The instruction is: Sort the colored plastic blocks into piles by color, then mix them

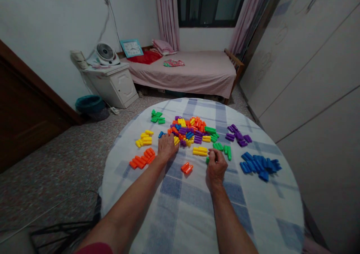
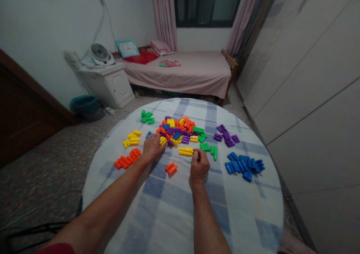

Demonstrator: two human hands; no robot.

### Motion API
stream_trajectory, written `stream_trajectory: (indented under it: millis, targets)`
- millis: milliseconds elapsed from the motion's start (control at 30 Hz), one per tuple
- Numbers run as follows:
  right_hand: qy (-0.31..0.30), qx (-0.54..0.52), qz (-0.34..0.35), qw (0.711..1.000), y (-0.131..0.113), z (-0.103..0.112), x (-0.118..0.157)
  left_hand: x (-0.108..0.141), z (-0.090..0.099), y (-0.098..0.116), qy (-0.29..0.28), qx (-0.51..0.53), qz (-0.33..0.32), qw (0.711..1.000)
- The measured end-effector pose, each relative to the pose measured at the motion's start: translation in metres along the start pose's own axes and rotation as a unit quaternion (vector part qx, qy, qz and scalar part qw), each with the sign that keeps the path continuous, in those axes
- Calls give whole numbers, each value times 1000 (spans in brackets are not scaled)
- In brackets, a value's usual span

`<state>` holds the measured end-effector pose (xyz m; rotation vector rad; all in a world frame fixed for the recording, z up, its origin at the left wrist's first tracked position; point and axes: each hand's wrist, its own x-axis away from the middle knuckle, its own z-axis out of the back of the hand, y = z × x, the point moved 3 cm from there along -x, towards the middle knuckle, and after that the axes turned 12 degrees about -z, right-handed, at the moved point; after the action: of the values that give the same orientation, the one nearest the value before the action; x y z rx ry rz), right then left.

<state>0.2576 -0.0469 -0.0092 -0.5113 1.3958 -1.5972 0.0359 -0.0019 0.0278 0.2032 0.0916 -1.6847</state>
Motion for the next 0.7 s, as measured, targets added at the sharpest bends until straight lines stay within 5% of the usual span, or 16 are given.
stream_trajectory:
  millis: [333, 700]
  targets:
    - [-7, 8, 2, 1000, 0, 0, 0, 3, 1, 3, 41, 28, -28, 998]
    - [-13, 6, -5, 1000, -3, 0, 1, 6, -5, 5, 50, 186, -120, 974]
